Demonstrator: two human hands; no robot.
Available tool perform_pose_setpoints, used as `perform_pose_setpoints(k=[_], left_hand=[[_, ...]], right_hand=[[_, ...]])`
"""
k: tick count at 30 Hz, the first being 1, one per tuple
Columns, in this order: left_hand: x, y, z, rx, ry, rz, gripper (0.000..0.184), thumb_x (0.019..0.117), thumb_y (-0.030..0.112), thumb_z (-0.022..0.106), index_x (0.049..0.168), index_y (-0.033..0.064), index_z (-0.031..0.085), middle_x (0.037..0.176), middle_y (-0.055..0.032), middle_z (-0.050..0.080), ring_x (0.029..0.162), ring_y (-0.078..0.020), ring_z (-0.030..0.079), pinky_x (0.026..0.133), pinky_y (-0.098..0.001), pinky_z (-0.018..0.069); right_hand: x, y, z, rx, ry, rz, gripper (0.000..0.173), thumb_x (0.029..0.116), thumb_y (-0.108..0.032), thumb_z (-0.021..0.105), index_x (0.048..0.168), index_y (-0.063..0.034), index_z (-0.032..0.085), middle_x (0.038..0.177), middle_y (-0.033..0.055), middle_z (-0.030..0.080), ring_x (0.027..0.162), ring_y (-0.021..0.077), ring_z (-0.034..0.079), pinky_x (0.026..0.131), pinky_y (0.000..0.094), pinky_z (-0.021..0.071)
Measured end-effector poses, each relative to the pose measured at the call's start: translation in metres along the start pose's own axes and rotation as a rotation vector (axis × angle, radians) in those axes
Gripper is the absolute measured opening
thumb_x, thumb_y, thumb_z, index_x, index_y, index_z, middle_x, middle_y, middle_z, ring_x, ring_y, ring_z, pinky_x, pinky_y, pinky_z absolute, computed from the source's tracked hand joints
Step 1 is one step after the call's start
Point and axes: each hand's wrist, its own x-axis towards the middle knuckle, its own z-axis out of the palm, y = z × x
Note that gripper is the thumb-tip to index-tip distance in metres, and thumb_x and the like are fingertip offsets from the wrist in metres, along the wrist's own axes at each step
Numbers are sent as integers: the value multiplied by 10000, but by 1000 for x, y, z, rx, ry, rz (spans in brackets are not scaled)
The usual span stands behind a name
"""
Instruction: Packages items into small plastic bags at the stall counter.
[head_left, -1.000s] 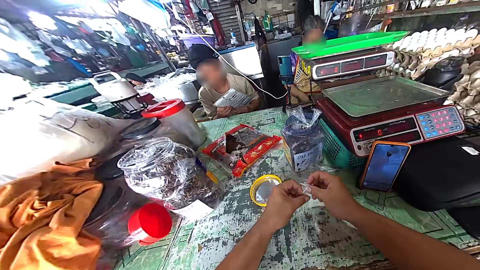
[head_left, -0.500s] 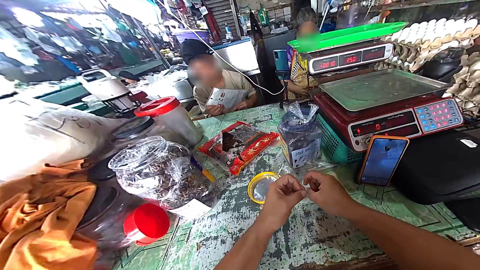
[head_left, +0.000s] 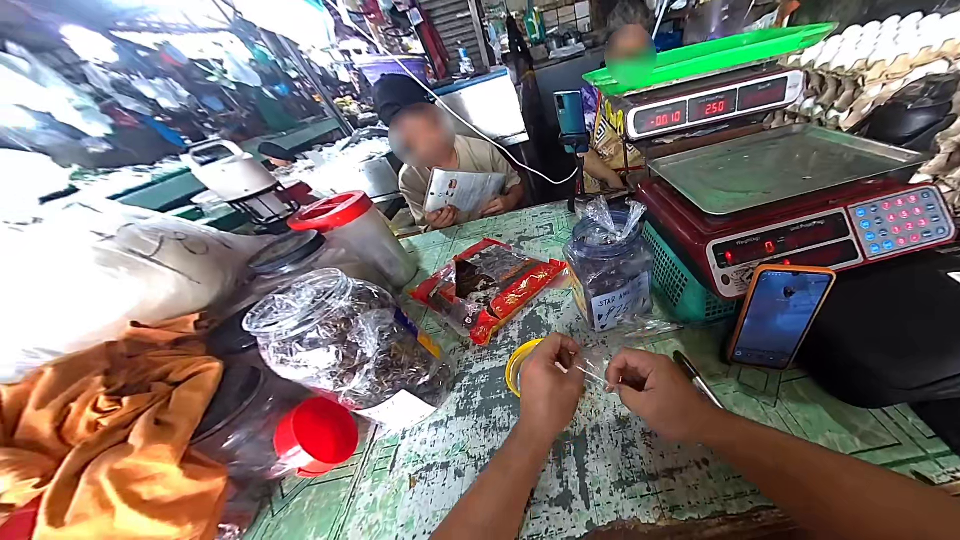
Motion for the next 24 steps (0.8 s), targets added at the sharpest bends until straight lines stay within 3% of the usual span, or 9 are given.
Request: perform_pose_setpoints(k=[2,6,8,11,13,16,19,21,24], left_hand=[[1,-1,0,64,-34,20,140,891,118,663,1006,55,709,878,-20,706,810,-107,688,776,-298,589],[2,3,0,14,-92,-61,166,915,149,673,1053,64,711,919,-10,739,838,-87,708,795,-286,592],[1,14,-2,-294,-160,-199,182,908,71,708,1083,28,680,898,-24,741,796,-88,710,758,-269,600],[-2,25,-3,-831,-248,-351,220,926,-56,636,1143,-33,609,886,-110,746,829,-191,741,832,-370,617],[-4,28,-6,-1048,-308,-366,176,937,-49,578,1103,9,598,874,-108,739,843,-209,742,861,-395,609],[-8,17,-4,-1284,-497,-236,123,911,94,705,1031,115,722,971,-39,728,947,-165,705,928,-378,568],[-8,13,-5,-1243,-563,-113,144,893,139,752,1032,125,787,1070,-16,724,1017,-122,668,934,-327,551],[-8,15,-7,-1089,-507,-96,126,897,88,723,997,90,799,1084,-22,695,998,-109,644,887,-286,556],[-6,16,-4,-649,-334,-114,169,905,14,660,982,67,801,1009,-30,650,900,-87,636,784,-223,567]], right_hand=[[0,-1,-4,141,-31,3,121,910,7,540,979,-46,624,890,17,658,668,48,573,599,215,489],[5,-2,-14,199,-39,102,175,893,-55,623,1064,-46,590,785,-4,578,621,67,547,573,226,477],[7,-1,-14,92,2,193,209,910,-104,672,1096,-41,601,733,0,542,591,83,509,560,243,449],[11,6,-13,125,99,291,121,1000,-132,610,1073,-35,605,737,21,548,557,87,487,515,244,425],[15,10,-16,183,157,293,116,1016,-129,577,1076,-36,612,738,17,559,544,77,489,502,234,428],[15,7,-15,223,190,248,135,1031,-102,545,1093,-19,632,781,22,602,575,72,534,517,217,453],[15,5,-15,207,234,218,167,1010,-59,562,1155,-21,637,971,56,672,713,103,628,610,237,534],[16,6,-19,233,262,208,167,988,-39,595,1148,-18,638,970,63,672,705,107,622,601,235,528],[14,4,-22,268,247,194,150,993,-34,587,1135,-16,630,916,53,648,648,92,567,564,227,478]])
